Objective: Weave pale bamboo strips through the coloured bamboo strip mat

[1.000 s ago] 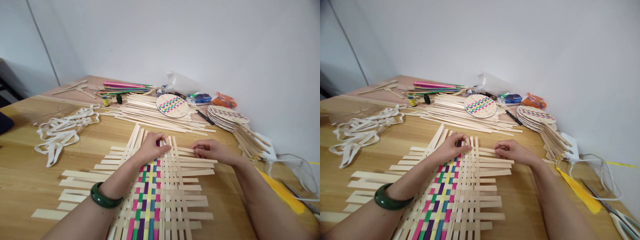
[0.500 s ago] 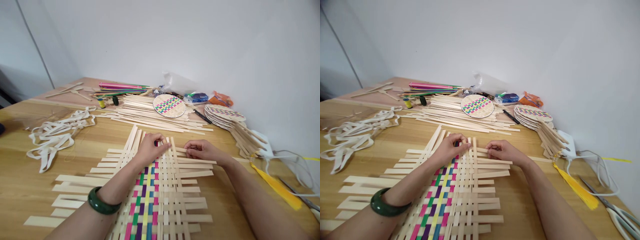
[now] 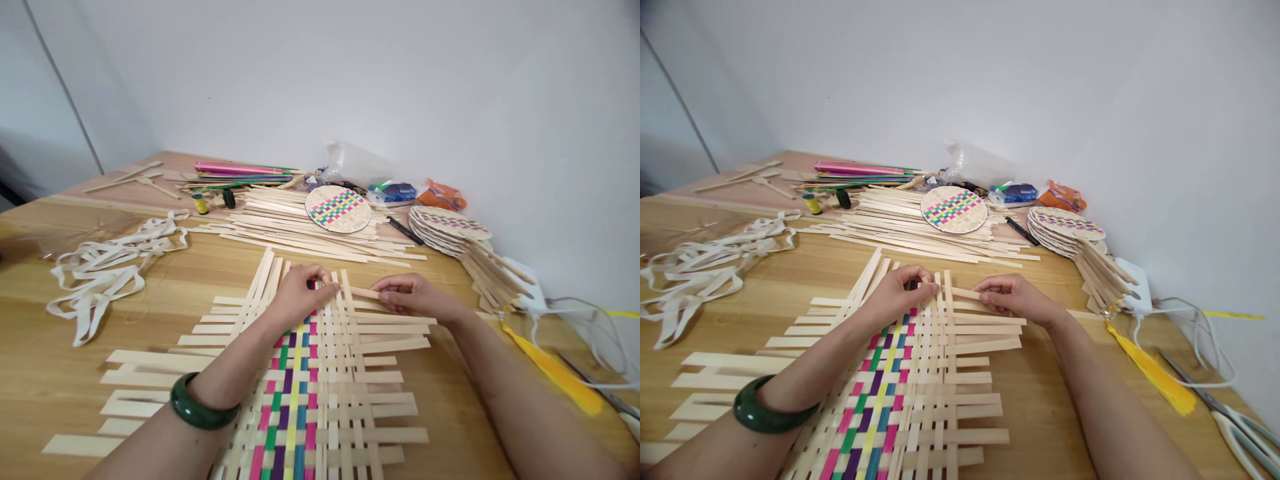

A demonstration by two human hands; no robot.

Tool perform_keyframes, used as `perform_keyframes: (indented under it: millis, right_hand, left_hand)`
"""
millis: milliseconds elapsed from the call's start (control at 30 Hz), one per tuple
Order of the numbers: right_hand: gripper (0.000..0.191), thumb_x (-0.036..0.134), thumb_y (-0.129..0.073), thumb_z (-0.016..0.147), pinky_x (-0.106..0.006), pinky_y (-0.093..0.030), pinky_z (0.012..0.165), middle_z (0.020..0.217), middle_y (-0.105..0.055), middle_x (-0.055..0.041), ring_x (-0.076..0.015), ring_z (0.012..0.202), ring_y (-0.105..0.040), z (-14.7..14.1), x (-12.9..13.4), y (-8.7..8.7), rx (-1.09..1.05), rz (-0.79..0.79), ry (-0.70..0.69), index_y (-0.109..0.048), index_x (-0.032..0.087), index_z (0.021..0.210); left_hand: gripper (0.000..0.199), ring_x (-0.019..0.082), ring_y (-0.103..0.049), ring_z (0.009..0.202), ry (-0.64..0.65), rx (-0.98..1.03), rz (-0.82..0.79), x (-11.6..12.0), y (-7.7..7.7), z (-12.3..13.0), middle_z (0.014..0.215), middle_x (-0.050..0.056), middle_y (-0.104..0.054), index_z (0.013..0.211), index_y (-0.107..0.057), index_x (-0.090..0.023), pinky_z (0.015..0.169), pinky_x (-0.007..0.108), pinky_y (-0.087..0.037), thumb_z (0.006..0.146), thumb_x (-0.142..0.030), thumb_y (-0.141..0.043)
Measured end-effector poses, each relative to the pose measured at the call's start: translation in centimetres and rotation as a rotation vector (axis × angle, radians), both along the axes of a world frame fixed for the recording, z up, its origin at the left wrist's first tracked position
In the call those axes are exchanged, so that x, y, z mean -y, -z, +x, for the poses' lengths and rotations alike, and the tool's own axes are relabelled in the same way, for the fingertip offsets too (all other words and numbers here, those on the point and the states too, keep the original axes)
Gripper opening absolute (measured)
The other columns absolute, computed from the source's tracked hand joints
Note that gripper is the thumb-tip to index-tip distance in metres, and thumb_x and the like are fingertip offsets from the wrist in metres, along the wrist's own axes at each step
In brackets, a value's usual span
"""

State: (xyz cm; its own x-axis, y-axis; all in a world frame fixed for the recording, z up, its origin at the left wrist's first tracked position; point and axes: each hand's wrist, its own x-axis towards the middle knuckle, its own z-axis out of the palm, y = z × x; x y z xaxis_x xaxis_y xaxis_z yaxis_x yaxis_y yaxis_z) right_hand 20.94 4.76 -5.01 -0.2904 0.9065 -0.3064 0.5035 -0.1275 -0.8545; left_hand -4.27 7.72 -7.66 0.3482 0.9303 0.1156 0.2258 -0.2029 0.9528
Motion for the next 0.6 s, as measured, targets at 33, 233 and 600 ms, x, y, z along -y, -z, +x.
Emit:
perform_keyframes:
  millis: [33,233,600]
  right_hand:
    - [0.055,0.063,-0.070,0.072,-0.024,-0.030,0.051,0.062,-0.051,0.0036,-0.0090,0.056,-0.042,0.06,-0.01,0.00,0.003,-0.008,-0.004,-0.069,0.016,0.101]
    - [0.059,0.064,-0.071,0.068,-0.024,-0.029,0.050,0.059,-0.050,0.0044,-0.0090,0.056,-0.042,0.34,-0.14,0.10,-0.029,-0.050,0.006,-0.069,0.016,0.102]
    - [0.055,0.059,-0.071,0.070,-0.024,-0.028,0.050,0.060,-0.051,0.0048,-0.0072,0.052,-0.038,-0.34,-0.31,0.40,-0.024,-0.051,-0.007,-0.069,0.015,0.103]
  left_hand:
    - [0.022,0.017,-0.063,0.073,-0.004,0.001,0.004,0.00,0.03,0.03,0.071,0.001,-0.067,0.062,-0.056,-0.020,0.072,0.029,-0.048,0.073,-0.036,-0.066]
    - [0.020,0.016,-0.061,0.070,-0.003,0.021,-0.011,0.03,0.15,-0.02,0.073,0.001,-0.068,0.066,-0.058,-0.019,0.069,0.028,-0.048,0.073,-0.036,-0.067]
    - [0.017,0.019,-0.059,0.077,-0.035,-0.193,0.114,0.03,0.05,0.17,0.073,0.001,-0.070,0.083,-0.074,-0.022,0.074,0.030,-0.045,0.077,-0.034,-0.062]
